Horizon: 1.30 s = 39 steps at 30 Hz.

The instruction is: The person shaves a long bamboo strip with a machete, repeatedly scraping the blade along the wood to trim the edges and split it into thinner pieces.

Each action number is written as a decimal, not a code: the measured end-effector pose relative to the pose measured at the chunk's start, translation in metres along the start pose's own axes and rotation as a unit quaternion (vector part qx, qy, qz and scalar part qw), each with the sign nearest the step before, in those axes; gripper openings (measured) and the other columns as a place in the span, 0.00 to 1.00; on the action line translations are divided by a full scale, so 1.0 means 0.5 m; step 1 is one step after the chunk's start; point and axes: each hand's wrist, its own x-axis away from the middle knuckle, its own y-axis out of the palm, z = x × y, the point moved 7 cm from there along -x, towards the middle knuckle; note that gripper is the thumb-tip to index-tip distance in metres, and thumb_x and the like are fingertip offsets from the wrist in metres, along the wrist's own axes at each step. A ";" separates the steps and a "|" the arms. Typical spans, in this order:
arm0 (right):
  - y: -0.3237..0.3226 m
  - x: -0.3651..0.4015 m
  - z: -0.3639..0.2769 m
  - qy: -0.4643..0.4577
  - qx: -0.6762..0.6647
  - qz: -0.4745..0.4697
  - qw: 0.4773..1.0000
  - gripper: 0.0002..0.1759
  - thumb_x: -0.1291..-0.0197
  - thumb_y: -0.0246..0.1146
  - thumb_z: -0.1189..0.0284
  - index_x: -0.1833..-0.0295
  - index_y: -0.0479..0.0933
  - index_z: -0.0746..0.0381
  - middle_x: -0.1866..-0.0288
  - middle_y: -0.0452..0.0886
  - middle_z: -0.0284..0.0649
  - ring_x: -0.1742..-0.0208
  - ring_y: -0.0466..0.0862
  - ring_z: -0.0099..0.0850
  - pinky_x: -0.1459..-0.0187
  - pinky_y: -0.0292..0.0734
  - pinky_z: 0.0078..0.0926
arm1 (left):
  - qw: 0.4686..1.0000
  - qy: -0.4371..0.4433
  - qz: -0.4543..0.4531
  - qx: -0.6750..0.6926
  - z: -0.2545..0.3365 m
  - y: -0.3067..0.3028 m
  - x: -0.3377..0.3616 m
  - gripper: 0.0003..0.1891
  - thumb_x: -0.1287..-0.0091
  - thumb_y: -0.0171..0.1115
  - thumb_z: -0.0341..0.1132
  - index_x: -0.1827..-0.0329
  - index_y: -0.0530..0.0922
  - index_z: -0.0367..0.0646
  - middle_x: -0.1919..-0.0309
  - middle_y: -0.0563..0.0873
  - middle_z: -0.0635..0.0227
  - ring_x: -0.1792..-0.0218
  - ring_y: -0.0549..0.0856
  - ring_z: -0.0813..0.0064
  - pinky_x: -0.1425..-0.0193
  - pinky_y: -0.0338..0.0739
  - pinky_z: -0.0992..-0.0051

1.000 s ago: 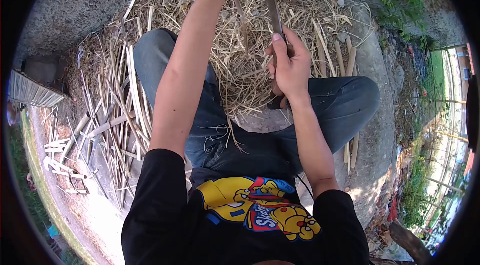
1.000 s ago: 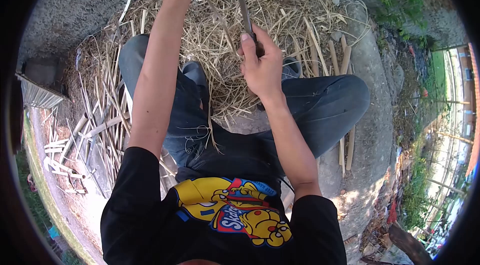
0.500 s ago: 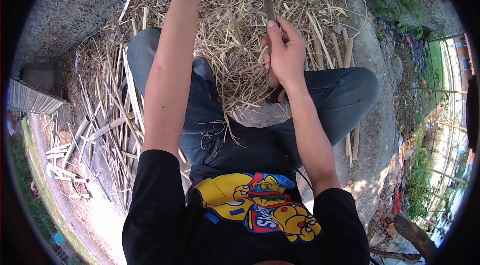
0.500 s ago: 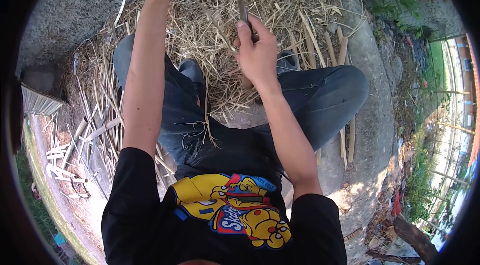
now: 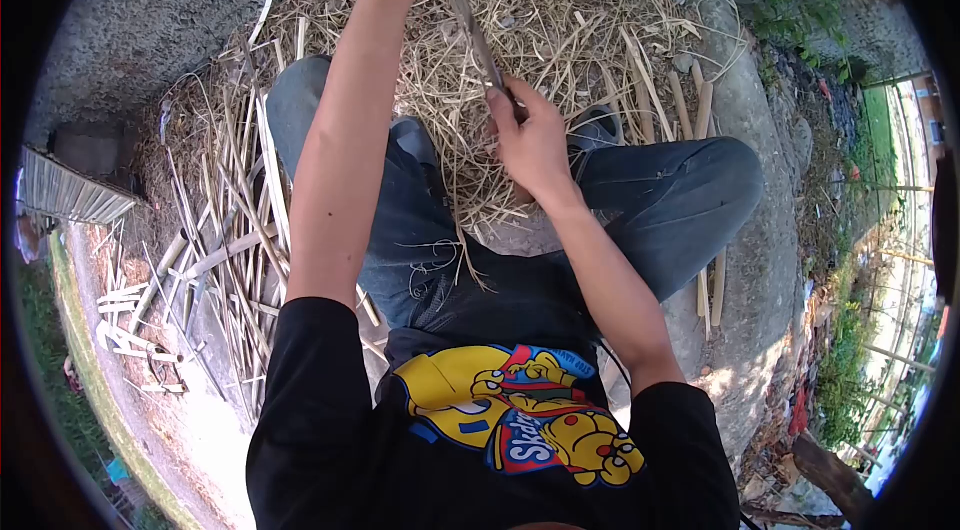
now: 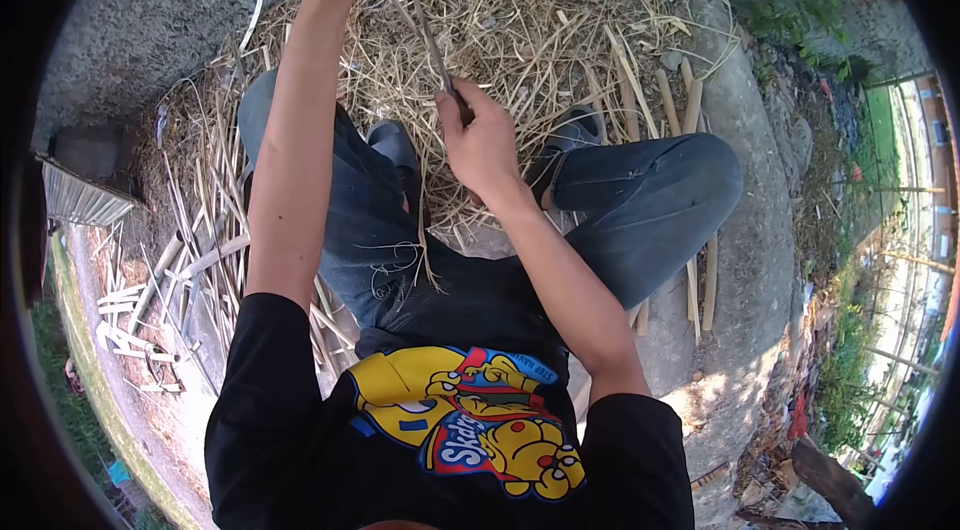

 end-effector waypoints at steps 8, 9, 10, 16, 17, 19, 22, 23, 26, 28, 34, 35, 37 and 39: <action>-0.134 0.004 -0.228 -0.183 -0.224 0.171 0.942 0.15 0.20 0.58 0.64 0.42 0.75 0.66 0.71 0.79 0.38 0.82 0.74 0.18 0.82 0.69 0.18 | 0.993 0.007 0.104 0.053 0.013 -0.025 -0.011 0.29 0.16 0.47 0.55 0.79 0.62 0.53 0.85 0.60 0.76 0.85 0.55 0.79 0.80 0.52 0.71; -0.084 0.025 -0.116 -0.176 -0.129 0.150 0.964 0.14 0.21 0.59 0.66 0.42 0.76 0.66 0.73 0.77 0.35 0.80 0.74 0.16 0.81 0.67 0.18 | 0.993 0.006 0.104 0.056 0.007 -0.025 -0.006 0.29 0.16 0.47 0.55 0.79 0.62 0.53 0.85 0.60 0.76 0.85 0.55 0.79 0.80 0.52 0.71; -0.049 0.039 -0.029 -0.082 -0.028 0.091 0.992 0.14 0.22 0.61 0.66 0.41 0.77 0.65 0.75 0.76 0.31 0.78 0.74 0.15 0.81 0.65 0.18 | 0.996 -0.004 0.084 0.029 -0.003 -0.017 0.002 0.29 0.16 0.47 0.54 0.79 0.61 0.53 0.85 0.60 0.76 0.85 0.55 0.79 0.80 0.52 0.71; -0.081 0.015 -0.058 0.007 -0.082 0.073 0.994 0.14 0.23 0.62 0.64 0.46 0.79 0.66 0.74 0.81 0.38 0.76 0.80 0.24 0.74 0.73 0.27 | 0.997 0.042 0.058 0.022 0.001 -0.021 0.011 0.28 0.16 0.48 0.53 0.79 0.60 0.53 0.85 0.58 0.76 0.83 0.52 0.79 0.78 0.52 0.68; -0.111 0.011 -0.119 -0.004 -0.148 0.102 0.984 0.16 0.23 0.62 0.62 0.45 0.79 0.65 0.74 0.80 0.35 0.81 0.77 0.20 0.80 0.69 0.23 | 0.997 0.039 0.067 0.018 0.005 -0.022 0.004 0.28 0.15 0.48 0.52 0.79 0.59 0.53 0.85 0.58 0.76 0.82 0.52 0.79 0.77 0.52 0.68; -0.166 0.004 -0.218 -0.107 -0.195 0.152 0.963 0.17 0.23 0.62 0.62 0.42 0.77 0.65 0.74 0.78 0.34 0.82 0.74 0.16 0.83 0.67 0.17 | 0.996 0.035 0.077 0.010 0.008 -0.022 -0.011 0.29 0.15 0.48 0.52 0.79 0.58 0.53 0.85 0.58 0.76 0.82 0.52 0.79 0.77 0.51 0.67; -0.164 0.023 -0.242 -0.185 -0.202 0.172 0.946 0.16 0.20 0.59 0.63 0.41 0.75 0.65 0.72 0.78 0.36 0.81 0.75 0.17 0.82 0.68 0.17 | 0.993 0.057 0.086 0.055 -0.011 -0.019 -0.006 0.29 0.15 0.48 0.52 0.80 0.59 0.53 0.85 0.58 0.75 0.82 0.52 0.78 0.77 0.51 0.68; -0.140 0.037 -0.204 -0.194 -0.169 0.168 0.952 0.15 0.19 0.56 0.63 0.43 0.74 0.65 0.70 0.79 0.37 0.80 0.76 0.19 0.81 0.69 0.18 | 0.993 0.059 0.077 0.074 -0.016 -0.009 -0.002 0.29 0.15 0.49 0.52 0.80 0.59 0.52 0.85 0.59 0.75 0.83 0.52 0.79 0.78 0.51 0.69; -0.035 0.064 0.029 -0.087 0.119 0.045 0.988 0.14 0.22 0.60 0.64 0.44 0.77 0.63 0.76 0.78 0.33 0.80 0.77 0.20 0.78 0.70 0.24 | 0.971 -0.013 0.100 0.218 -0.011 0.031 0.004 0.29 0.16 0.50 0.51 0.80 0.59 0.52 0.86 0.59 0.75 0.84 0.51 0.79 0.78 0.52 0.70; -0.009 0.083 0.216 0.087 0.134 -0.044 0.986 0.15 0.23 0.62 0.63 0.43 0.79 0.64 0.76 0.78 0.33 0.82 0.75 0.22 0.79 0.69 0.25 | 0.994 0.091 0.050 0.046 -0.015 0.019 -0.003 0.29 0.16 0.51 0.50 0.80 0.60 0.51 0.86 0.59 0.75 0.85 0.51 0.79 0.78 0.53 0.69; -0.120 0.043 -0.047 0.043 -0.115 0.096 0.988 0.16 0.20 0.59 0.62 0.40 0.76 0.63 0.73 0.78 0.33 0.80 0.75 0.17 0.80 0.69 0.20 | 0.957 -0.039 0.118 0.264 0.000 -0.001 -0.010 0.28 0.17 0.51 0.51 0.80 0.59 0.53 0.84 0.61 0.75 0.84 0.53 0.79 0.79 0.54 0.70; -0.136 0.032 -0.106 -0.014 -0.146 0.115 0.982 0.18 0.20 0.58 0.61 0.38 0.75 0.64 0.72 0.78 0.34 0.81 0.74 0.15 0.81 0.67 0.17 | 0.878 -0.158 0.154 0.425 -0.025 0.012 0.001 0.28 0.17 0.50 0.52 0.79 0.59 0.53 0.84 0.62 0.74 0.84 0.53 0.79 0.79 0.54 0.70; -0.141 0.019 -0.161 -0.059 -0.133 0.125 0.982 0.19 0.17 0.52 0.62 0.33 0.70 0.64 0.71 0.76 0.37 0.82 0.72 0.17 0.81 0.67 0.17 | 0.994 0.060 0.034 0.090 -0.005 -0.020 -0.022 0.28 0.17 0.49 0.53 0.79 0.60 0.53 0.84 0.63 0.74 0.84 0.55 0.79 0.79 0.54 0.70; -0.137 0.023 -0.199 -0.162 -0.196 0.146 0.956 0.21 0.16 0.48 0.61 0.32 0.68 0.65 0.72 0.76 0.38 0.82 0.72 0.18 0.79 0.68 0.18 | 0.993 0.040 0.068 0.089 0.003 -0.032 -0.020 0.28 0.17 0.48 0.54 0.79 0.61 0.53 0.84 0.63 0.74 0.85 0.55 0.79 0.78 0.55 0.69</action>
